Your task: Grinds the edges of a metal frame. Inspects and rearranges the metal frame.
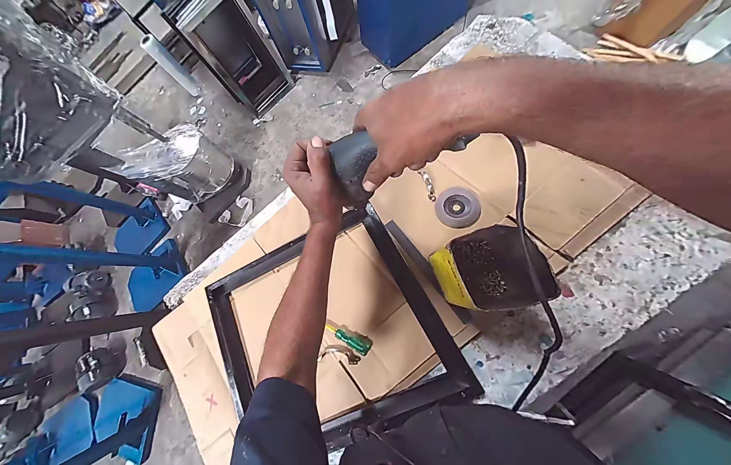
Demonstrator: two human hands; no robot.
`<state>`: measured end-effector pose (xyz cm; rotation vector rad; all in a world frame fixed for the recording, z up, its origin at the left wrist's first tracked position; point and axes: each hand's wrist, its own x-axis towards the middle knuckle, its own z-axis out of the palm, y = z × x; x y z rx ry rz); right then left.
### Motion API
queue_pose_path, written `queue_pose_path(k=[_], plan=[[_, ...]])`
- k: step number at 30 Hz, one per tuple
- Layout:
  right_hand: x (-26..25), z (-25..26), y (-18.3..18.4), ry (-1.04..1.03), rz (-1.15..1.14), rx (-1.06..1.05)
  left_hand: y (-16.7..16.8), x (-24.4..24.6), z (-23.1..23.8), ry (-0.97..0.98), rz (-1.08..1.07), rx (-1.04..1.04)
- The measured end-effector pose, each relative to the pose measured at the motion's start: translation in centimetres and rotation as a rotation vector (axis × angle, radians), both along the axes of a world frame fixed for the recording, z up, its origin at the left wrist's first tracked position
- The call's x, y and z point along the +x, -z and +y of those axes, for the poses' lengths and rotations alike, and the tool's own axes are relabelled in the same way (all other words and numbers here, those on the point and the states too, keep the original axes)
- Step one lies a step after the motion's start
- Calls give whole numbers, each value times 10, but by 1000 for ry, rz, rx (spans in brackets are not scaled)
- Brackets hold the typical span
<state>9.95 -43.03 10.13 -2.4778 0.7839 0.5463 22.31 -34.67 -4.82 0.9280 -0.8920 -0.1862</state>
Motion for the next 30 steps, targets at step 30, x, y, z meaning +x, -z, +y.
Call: queue_pose_path(k=[30], plan=[[-30, 5, -14, 52, 42, -60, 0, -27, -4, 44, 43, 10]])
